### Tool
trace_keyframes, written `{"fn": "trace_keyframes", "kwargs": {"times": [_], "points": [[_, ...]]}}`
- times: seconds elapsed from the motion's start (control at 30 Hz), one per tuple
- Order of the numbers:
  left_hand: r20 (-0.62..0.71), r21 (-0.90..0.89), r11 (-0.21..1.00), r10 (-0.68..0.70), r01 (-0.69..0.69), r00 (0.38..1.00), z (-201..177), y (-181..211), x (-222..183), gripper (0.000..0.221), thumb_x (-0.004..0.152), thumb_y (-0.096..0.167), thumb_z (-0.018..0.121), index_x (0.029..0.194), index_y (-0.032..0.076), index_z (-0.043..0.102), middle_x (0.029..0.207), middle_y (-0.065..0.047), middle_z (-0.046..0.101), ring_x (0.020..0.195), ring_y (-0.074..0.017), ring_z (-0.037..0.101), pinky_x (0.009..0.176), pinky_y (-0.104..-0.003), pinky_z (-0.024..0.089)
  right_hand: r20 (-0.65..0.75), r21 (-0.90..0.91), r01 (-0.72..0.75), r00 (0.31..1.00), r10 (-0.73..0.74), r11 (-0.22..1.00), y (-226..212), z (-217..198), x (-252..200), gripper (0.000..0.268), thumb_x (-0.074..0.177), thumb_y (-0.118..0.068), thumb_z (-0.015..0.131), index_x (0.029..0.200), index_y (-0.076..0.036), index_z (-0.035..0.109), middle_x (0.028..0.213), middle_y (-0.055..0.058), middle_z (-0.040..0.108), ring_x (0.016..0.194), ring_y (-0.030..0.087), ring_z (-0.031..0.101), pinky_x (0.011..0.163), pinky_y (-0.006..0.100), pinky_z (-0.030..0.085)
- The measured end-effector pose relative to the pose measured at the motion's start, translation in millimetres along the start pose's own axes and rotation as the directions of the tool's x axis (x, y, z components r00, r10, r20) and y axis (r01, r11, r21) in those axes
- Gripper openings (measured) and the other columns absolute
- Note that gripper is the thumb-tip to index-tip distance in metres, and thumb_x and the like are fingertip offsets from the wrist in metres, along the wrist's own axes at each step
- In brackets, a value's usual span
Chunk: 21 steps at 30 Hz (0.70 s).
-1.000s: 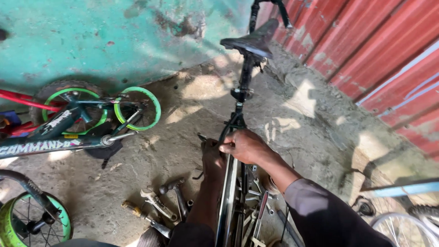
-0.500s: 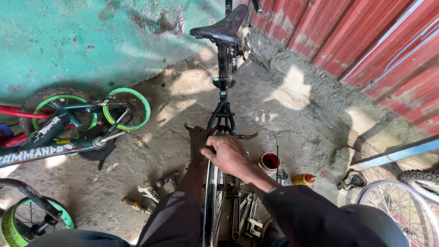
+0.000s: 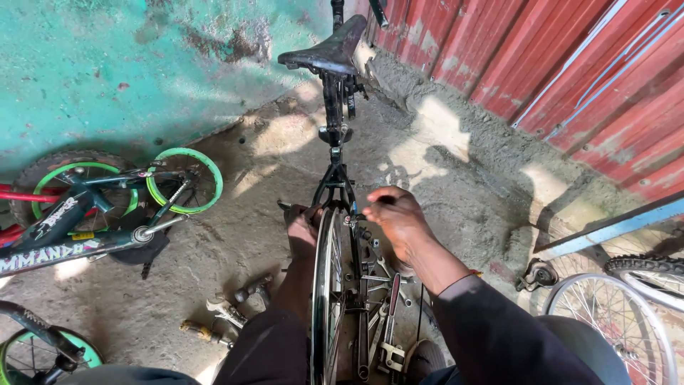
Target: Adjusting and threading a brake cable on a bicycle frame
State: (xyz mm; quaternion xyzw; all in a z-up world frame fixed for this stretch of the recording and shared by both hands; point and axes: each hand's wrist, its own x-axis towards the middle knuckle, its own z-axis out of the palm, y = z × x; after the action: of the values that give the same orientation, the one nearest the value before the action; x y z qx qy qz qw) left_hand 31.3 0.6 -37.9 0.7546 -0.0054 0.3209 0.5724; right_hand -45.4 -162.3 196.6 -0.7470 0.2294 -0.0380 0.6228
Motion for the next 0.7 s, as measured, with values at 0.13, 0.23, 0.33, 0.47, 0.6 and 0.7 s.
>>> {"fn": "trace_keyframes", "kwargs": {"times": [0.13,0.23,0.33,0.47,0.6,0.7], "points": [[0.082,0.279,0.96,0.017,-0.039,0.997,3,-6,-1,0.019,0.092,0.026,0.072,0.102,0.014,0.082,0.084,-0.009,0.058,0.086,-0.0285,0.055,0.077,-0.036,0.051,0.426,0.124,0.104,0.893,-0.148,0.987,-23,5,-33,0.014,0.091,0.005,0.067,0.102,-0.002,0.071,0.095,0.016,0.064,0.083,0.02,0.072,0.081,0.03,0.061],[0.105,0.263,0.962,0.045,-0.071,0.993,-10,25,2,0.025,0.087,0.021,0.068,0.106,0.011,0.081,0.086,-0.012,0.059,0.084,-0.0286,0.055,0.075,-0.037,0.049,0.546,0.205,0.148,0.803,-0.238,0.968,-23,15,-36,0.015,0.094,0.006,0.063,0.107,0.004,0.07,0.101,0.018,0.058,0.082,0.022,0.073,0.075,0.03,0.067],[0.14,0.278,0.958,-0.11,0.067,0.984,-11,27,5,0.021,0.088,0.019,0.065,0.103,0.006,0.073,0.09,-0.013,0.061,0.085,-0.0289,0.062,0.074,-0.036,0.052,0.595,0.25,0.149,0.756,-0.273,0.957,-20,32,-32,0.015,0.095,0.004,0.065,0.109,0.007,0.069,0.099,0.019,0.058,0.07,0.021,0.072,0.06,0.025,0.065],[0.09,0.249,0.875,-0.448,0.416,0.889,-15,53,4,0.024,0.099,0.031,0.057,0.107,0.009,0.06,0.099,-0.013,0.062,0.094,-0.0343,0.071,0.089,-0.041,0.057,0.589,0.266,0.162,0.753,-0.293,0.95,-27,41,-38,0.019,0.093,0.002,0.066,0.111,0.008,0.07,0.096,0.021,0.06,0.058,0.017,0.069,0.048,0.021,0.06],[0.056,0.136,0.991,0.002,-0.01,0.998,-33,57,3,0.016,0.084,0.021,0.076,0.087,0.007,0.068,0.073,-0.015,0.062,0.079,-0.0408,0.065,0.072,-0.044,0.054,0.56,0.272,0.176,0.771,-0.305,0.946,-39,23,-23,0.018,0.092,0.001,0.067,0.109,0.007,0.07,0.09,0.018,0.061,0.059,0.017,0.069,0.05,0.02,0.059],[0.072,0.038,0.995,0.094,-0.096,0.993,-35,54,8,0.017,0.086,0.026,0.074,0.082,0.011,0.069,0.069,-0.011,0.06,0.074,-0.036,0.063,0.069,-0.04,0.053,0.481,0.272,0.252,0.8,-0.358,0.929,-51,4,-4,0.018,0.094,0.0,0.068,0.111,0.004,0.071,0.09,0.017,0.064,0.062,0.017,0.07,0.051,0.019,0.059]]}}
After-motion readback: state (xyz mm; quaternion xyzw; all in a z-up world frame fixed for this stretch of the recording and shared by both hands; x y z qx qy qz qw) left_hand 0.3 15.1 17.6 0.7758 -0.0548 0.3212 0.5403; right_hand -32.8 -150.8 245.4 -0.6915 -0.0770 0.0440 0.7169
